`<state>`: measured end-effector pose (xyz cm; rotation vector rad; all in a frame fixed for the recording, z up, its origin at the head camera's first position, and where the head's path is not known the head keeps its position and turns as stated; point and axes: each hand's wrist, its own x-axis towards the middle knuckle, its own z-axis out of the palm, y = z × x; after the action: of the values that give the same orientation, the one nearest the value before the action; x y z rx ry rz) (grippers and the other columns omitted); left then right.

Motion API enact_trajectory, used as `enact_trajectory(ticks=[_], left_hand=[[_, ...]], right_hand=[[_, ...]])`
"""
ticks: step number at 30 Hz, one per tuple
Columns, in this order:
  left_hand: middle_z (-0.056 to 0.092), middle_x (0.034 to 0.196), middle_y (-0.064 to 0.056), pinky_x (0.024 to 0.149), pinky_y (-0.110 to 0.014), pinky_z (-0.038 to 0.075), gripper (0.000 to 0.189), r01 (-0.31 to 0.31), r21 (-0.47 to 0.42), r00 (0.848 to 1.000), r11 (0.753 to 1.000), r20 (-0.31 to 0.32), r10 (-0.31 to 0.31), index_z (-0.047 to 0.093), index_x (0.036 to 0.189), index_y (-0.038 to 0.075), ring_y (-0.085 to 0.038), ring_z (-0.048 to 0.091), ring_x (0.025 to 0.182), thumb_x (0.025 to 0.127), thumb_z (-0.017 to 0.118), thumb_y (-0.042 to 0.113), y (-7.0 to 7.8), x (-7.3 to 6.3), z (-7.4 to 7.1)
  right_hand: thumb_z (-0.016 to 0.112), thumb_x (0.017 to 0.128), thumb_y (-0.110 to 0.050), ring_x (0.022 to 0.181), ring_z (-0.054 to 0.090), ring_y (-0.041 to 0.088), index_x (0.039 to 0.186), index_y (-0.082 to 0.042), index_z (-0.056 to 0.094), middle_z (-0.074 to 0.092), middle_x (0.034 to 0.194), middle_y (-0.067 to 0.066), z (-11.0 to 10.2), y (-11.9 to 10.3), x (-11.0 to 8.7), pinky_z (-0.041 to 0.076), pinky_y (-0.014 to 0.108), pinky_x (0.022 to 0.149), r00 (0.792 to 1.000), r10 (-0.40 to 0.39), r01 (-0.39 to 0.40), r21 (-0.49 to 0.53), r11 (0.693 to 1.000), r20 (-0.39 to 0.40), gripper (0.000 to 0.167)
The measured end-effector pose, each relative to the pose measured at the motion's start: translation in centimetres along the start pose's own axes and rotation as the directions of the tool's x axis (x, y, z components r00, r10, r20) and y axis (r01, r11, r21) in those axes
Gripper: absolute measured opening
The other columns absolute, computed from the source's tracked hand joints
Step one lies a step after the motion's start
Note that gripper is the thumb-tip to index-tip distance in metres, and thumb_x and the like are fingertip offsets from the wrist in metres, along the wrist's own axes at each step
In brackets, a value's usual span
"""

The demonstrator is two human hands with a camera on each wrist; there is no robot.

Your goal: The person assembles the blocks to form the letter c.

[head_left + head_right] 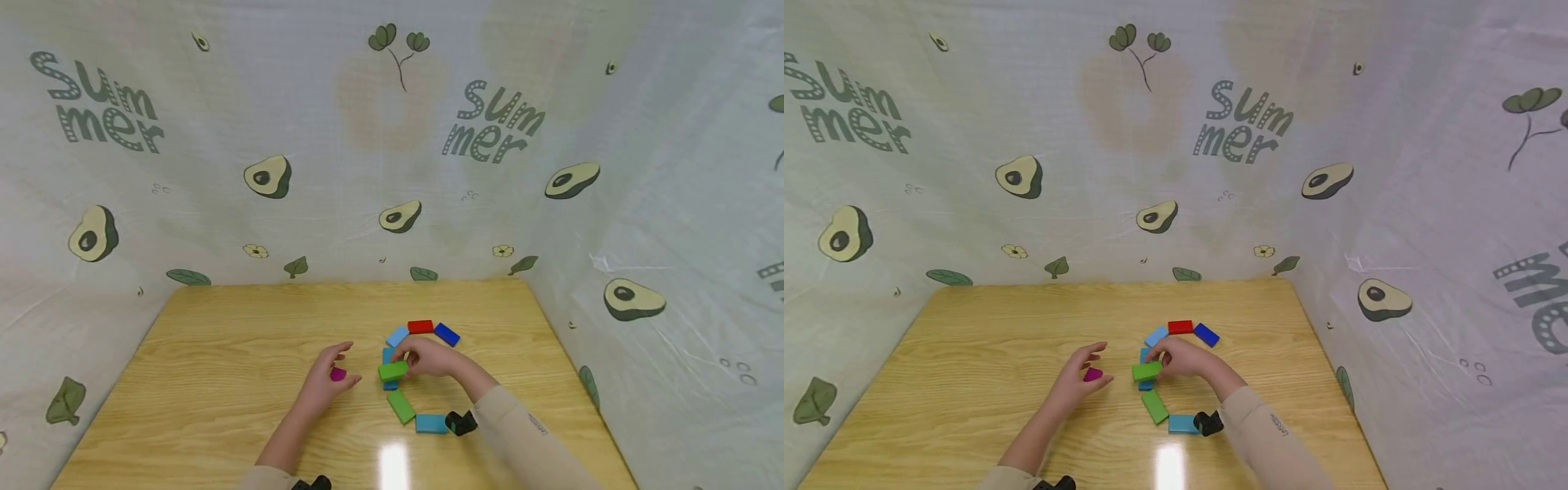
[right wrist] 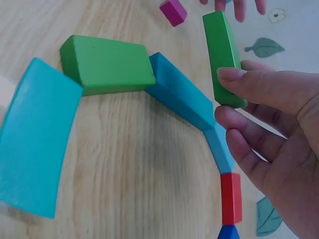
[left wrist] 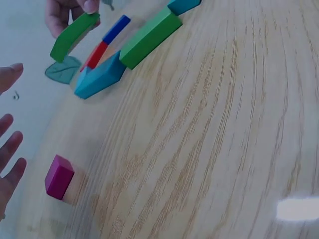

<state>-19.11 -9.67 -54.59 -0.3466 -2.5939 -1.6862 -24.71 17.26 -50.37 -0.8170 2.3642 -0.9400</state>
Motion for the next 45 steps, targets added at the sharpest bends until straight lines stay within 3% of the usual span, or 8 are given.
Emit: enact_trajectory(ticks=[6,13,20,34,40,45], left_hand=[[0.052,0.134,-0.010,0.093,-0.049,0.048,0.067,0.001,0.014,1.000,1.000,0.018,-0.002,0.054,0.138,0.011,-0.032,0.050,0.119,0.078,0.084,0.016,0.2,0.0,1.0],[0.051,0.135,-0.011,0.095,-0.055,0.044,0.066,-0.037,0.029,0.998,0.999,0.047,0.036,0.054,0.137,0.013,-0.034,0.049,0.121,0.079,0.083,0.017,0.2,0.4,2.3],[0.051,0.137,-0.009,0.103,-0.054,0.039,0.066,-0.056,0.042,0.996,0.998,0.078,0.053,0.054,0.136,0.012,-0.034,0.047,0.126,0.077,0.084,0.018,0.2,0.1,3.7],[0.047,0.140,-0.015,0.106,-0.056,0.034,0.068,-0.105,0.042,0.981,0.994,0.168,0.097,0.051,0.138,0.007,-0.037,0.041,0.131,0.080,0.083,0.022,-0.7,-0.1,5.8],[0.040,0.147,-0.016,0.108,-0.055,0.032,0.073,-0.058,0.057,0.975,0.997,0.216,0.044,0.048,0.142,0.009,-0.038,0.035,0.136,0.079,0.083,0.024,-1.0,0.2,6.2],[0.035,0.151,-0.015,0.109,-0.056,0.030,0.076,-0.025,0.091,0.973,0.996,0.230,0.003,0.045,0.144,0.012,-0.039,0.031,0.138,0.080,0.082,0.028,-1.4,0.6,6.6]], right_hand=[[0.072,0.084,0.004,0.082,0.056,0.012,0.112,-0.011,0.070,0.062,0.106,-0.004,0.0,0.3,-1.9,0.050,0.026,0.073,1.000,0.019,-0.018,0.031,0.999,-0.012,0.032],[0.073,0.084,0.004,0.081,0.056,0.016,0.111,-0.012,0.070,0.061,0.105,-0.004,0.0,1.2,-4.3,0.049,0.026,0.070,0.999,0.036,-0.034,0.071,0.997,-0.024,0.031],[0.073,0.084,0.003,0.080,0.056,0.019,0.112,-0.009,0.068,0.062,0.106,-0.001,-0.1,2.3,-6.6,0.049,0.026,0.069,0.997,0.047,-0.040,0.106,0.994,-0.067,0.031],[0.075,0.082,0.001,0.081,0.052,0.019,0.112,-0.008,0.067,0.060,0.100,0.001,0.5,4.4,-10.2,0.048,0.027,0.068,0.973,0.168,-0.141,0.170,0.975,-0.159,0.032],[0.076,0.082,0.000,0.081,0.052,0.021,0.111,-0.004,0.067,0.060,0.102,0.003,0.7,5.3,-11.5,0.048,0.026,0.066,0.961,0.176,-0.145,0.155,0.977,-0.215,0.031],[0.076,0.083,-0.002,0.084,0.052,0.020,0.113,-0.005,0.067,0.061,0.104,0.002,1.0,6.0,-12.4,0.047,0.026,0.067,0.950,0.226,-0.192,0.169,0.967,-0.215,0.031]])
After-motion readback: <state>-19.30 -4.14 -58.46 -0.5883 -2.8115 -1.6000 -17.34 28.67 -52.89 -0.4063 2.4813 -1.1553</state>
